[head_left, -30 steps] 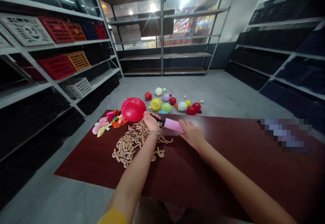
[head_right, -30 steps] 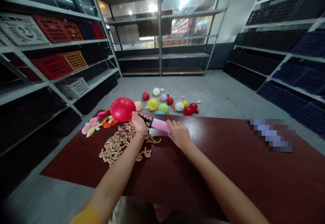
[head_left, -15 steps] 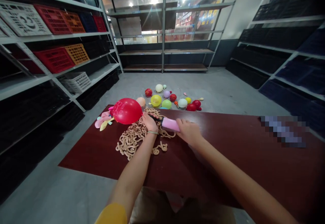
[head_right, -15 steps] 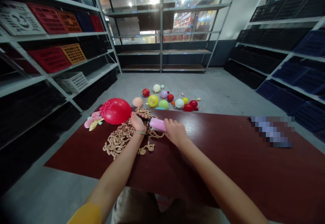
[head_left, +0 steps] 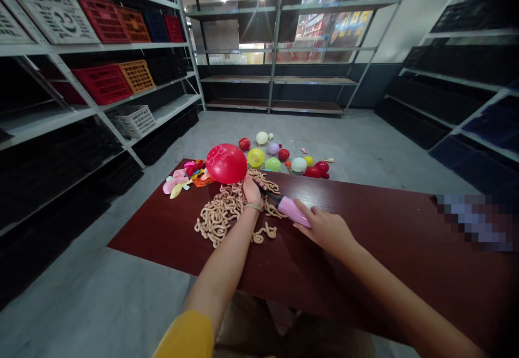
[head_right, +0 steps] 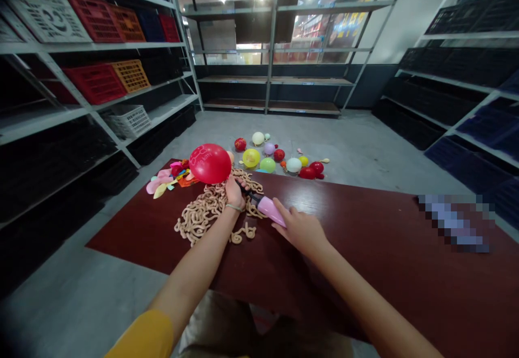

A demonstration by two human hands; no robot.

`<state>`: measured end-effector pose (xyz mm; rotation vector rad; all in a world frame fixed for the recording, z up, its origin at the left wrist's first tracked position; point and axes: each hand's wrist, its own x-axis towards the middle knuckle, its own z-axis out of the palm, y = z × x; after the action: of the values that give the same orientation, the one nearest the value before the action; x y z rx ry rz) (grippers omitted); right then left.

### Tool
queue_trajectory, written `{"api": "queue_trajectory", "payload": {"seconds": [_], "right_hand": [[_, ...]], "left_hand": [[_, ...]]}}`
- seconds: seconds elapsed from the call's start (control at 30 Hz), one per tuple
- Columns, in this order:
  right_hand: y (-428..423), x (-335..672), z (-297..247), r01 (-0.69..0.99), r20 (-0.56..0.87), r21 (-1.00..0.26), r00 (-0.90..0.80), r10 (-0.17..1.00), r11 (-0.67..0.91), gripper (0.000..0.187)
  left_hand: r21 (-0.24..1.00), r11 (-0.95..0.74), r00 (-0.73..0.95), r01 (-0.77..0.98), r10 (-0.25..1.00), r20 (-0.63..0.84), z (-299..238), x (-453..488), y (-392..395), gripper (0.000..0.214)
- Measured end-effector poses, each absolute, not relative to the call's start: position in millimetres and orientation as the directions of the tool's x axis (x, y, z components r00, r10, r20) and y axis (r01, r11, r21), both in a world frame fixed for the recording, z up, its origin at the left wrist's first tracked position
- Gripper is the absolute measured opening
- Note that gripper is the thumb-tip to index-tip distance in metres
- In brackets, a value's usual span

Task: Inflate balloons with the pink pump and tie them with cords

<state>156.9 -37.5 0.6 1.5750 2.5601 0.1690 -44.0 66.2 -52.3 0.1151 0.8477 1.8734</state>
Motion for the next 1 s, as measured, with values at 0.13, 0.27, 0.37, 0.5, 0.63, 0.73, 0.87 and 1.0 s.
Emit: {"api": "queue_trajectory", "payload": {"seconds": [0.13,0.27,0.37,0.5,0.63,0.73,0.87,1.0], "right_hand": [[-31.1,106.8,14.6,0.895,-0.067,0.087,-0.433,0.899,0.437,0.065],[-42.3,112.2,21.8,0.886,-0.095,0.084,-0.448,0.889,0.456,0.065],[-59.6,141.1,31.9,0.892,-0.159,0.100,-0.423,0.892,0.440,0.067],[-65.3,148.7,46.6,0.903,-0.216,0.093,-0.394,0.893,0.420,0.067],[-44.8,110.4,44.7,0.911,-0.194,0.021,-0.399,0.896,0.411,0.064],[-33.3,91.5,35.6,0.916,-0.159,-0.010,-0.397,0.904,0.401,0.062],[-40.3,115.2,33.6,0.907,-0.172,-0.020,-0.418,0.892,0.421,0.068],[-53.5,152.3,47.2,0.910,-0.283,-0.001,-0.399,0.872,0.416,0.071]], "left_hand": [[0.561,-0.187,-0.419,-0.807,0.851,-0.318,-49.4,-49.5,63.2,0.026],[0.534,-0.173,-0.392,-0.828,0.859,-0.330,-48.2,-54.2,63.3,0.024],[0.522,-0.171,-0.386,-0.835,0.859,-0.336,-50.1,-54.2,65.0,0.025],[0.521,-0.170,-0.384,-0.837,0.860,-0.336,-51.9,-53.7,65.5,0.024],[0.515,-0.165,-0.376,-0.841,0.862,-0.339,-50.8,-54.3,63.5,0.025],[0.516,-0.152,-0.366,-0.843,0.865,-0.343,-49.9,-54.1,63.0,0.026],[0.546,-0.144,-0.384,-0.825,0.853,-0.354,-50.9,-52.3,64.8,0.024],[0.573,-0.151,-0.406,-0.805,0.845,-0.348,-52.6,-50.1,66.0,0.024]]}}
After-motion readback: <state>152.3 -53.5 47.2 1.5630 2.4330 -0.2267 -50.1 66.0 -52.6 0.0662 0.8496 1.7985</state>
